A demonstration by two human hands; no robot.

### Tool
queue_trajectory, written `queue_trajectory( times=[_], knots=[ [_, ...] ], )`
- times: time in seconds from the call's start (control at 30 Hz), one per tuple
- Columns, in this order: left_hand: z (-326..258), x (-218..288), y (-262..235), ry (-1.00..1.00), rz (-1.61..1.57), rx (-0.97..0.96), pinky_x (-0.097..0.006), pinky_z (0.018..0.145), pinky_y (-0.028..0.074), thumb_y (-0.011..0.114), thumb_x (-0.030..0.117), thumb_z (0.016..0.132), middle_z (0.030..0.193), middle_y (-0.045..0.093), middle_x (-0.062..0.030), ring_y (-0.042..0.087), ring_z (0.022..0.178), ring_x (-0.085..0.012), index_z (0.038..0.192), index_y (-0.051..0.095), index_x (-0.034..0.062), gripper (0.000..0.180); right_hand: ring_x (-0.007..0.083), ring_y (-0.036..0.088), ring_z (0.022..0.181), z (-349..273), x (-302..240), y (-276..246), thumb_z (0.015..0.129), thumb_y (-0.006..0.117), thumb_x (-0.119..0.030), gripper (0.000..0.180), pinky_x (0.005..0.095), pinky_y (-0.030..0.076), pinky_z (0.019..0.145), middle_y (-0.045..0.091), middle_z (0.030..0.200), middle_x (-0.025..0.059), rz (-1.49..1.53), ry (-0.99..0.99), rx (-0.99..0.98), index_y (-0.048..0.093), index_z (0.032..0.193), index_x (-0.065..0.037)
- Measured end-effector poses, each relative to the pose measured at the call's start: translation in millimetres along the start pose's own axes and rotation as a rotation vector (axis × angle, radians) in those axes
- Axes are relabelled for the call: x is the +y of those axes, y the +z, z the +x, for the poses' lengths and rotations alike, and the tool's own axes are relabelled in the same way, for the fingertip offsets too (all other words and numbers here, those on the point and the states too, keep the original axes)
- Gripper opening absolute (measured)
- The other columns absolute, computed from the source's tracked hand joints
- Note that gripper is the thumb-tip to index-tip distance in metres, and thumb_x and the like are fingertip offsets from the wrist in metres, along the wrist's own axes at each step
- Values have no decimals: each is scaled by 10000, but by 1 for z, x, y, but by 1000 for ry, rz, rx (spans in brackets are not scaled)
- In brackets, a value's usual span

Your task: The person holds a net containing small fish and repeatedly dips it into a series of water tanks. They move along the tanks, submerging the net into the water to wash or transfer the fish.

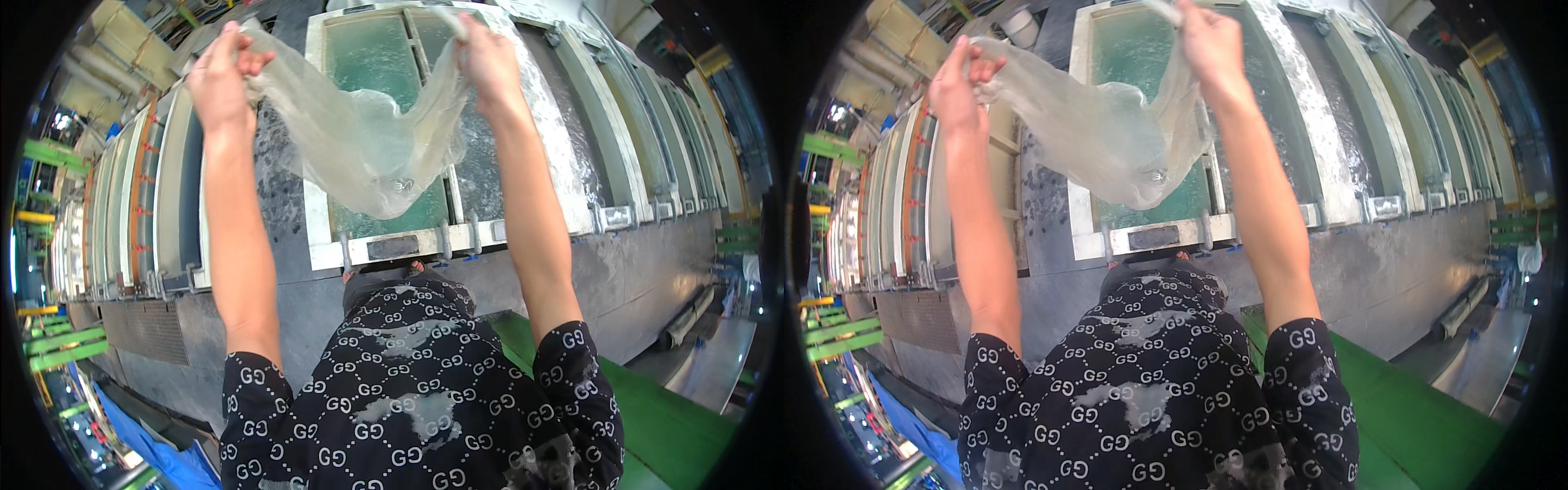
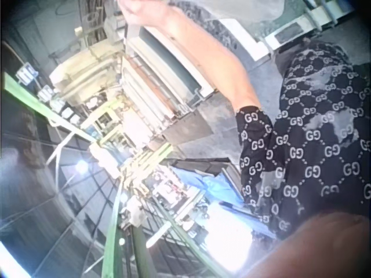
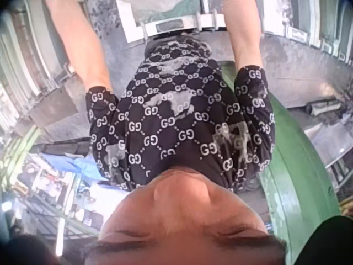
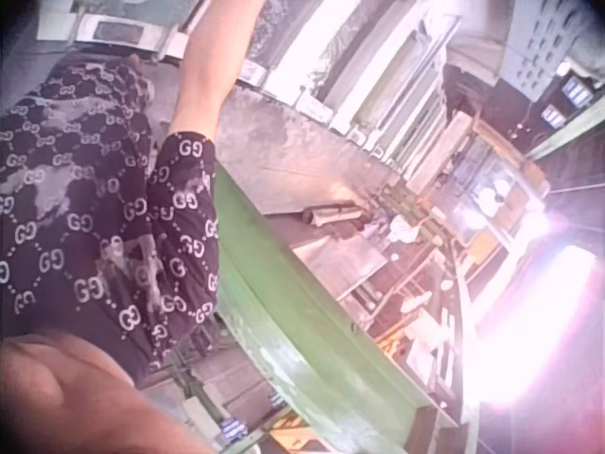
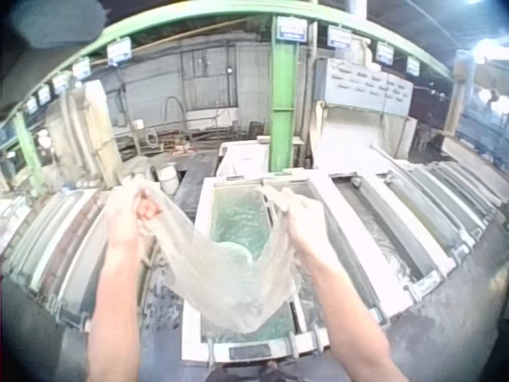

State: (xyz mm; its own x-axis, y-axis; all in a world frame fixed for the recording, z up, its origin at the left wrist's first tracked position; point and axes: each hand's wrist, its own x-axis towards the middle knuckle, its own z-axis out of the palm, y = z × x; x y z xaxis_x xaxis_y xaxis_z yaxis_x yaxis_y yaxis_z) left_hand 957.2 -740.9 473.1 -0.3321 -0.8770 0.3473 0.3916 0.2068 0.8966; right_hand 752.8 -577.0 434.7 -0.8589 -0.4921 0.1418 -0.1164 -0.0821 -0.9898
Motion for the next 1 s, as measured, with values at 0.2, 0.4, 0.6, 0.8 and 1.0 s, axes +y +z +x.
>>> queue_trajectory(
  times=[0.2,0.4,0.6,0.8,1.0],
  knots=[
    [-11,-27,-40,-57,186,173,-348,590,534,595,198,887,563,420,-17,393,467,-105,709,546,-23,288,59,359,492,-2,-48,24,957,474,-325,342,253,273,455,432,547,-54,183,-492,-151,614,749,-93],
    [-7,20,5,79,-38,11,-373,732,545,597,177,879,587,411,-13,418,527,-112,765,545,-31,243,128,535,689,15,-9,16,925,516,-325,376,291,426,636,626,744,45,-18,-294,21,655,839,14],
    [28,1,-20,41,160,23,-338,651,543,594,184,877,551,448,-27,473,512,-120,794,581,-63,261,142,498,618,25,-51,21,899,540,-354,395,317,403,598,596,659,50,-38,-388,-42,652,771,2],
    [44,28,-8,53,125,47,-334,659,545,581,167,878,574,446,-41,470,517,-136,812,561,-72,248,151,468,568,46,-83,15,884,543,-361,415,330,380,566,545,586,64,25,-400,-28,629,678,-11],
    [43,34,-15,44,102,53,-331,655,545,574,163,880,580,427,-37,454,526,-136,810,553,-80,253,161,480,570,47,-87,20,887,528,-331,397,333,386,576,558,594,75,13,-473,-64,632,683,-7]
  ],
)
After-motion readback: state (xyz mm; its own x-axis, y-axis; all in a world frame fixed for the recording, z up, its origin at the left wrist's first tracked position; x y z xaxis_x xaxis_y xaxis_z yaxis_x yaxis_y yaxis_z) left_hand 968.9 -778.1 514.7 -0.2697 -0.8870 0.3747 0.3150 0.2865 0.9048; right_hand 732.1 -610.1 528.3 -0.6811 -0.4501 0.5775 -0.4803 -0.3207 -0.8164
